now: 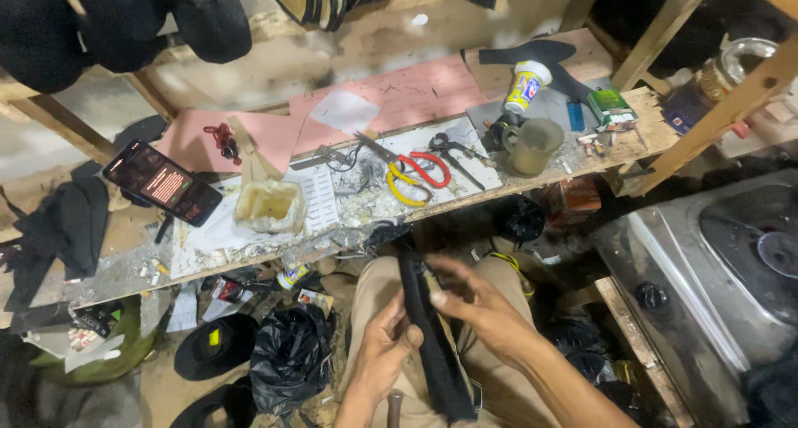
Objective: The person sits on the floor holding a black shoe upper across their lap. They turn the shoe over, pull and press the fabric edges, trim excess material with scissors, and work the shoe with a small hand tool while checking the insole area.
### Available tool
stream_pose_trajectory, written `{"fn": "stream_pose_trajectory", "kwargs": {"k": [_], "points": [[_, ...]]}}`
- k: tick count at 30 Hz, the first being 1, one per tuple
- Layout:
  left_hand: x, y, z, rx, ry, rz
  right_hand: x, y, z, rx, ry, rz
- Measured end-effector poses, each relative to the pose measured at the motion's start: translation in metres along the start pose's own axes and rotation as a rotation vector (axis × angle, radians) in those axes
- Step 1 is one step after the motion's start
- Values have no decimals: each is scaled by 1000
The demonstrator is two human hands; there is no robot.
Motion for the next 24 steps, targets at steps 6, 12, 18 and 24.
{"fn": "stream_pose_trajectory", "kwargs": {"k": [6,12,18,24], "points": [[37,-14,-2,-448,-55,214,-57,14,7,26,107,-42],[37,-7,-62,-343,728,57,-86,67,-58,262,-634,-265],[6,-18,-17,-375,900,-545,-50,113,-117,251,-926,9],[72,-46,6,-502,944,-174,-38,128,-123,248,-1031,106]]}}
Point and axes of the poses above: each hand's wrist, its own y-axis away from the middle knuckle, its own x-axis out of the palm, z = x × y, the point moved 8 cm from there along -y, towards the middle knuckle, and after that the axes turned 7 degrees about -y, right-handed, at the moved point
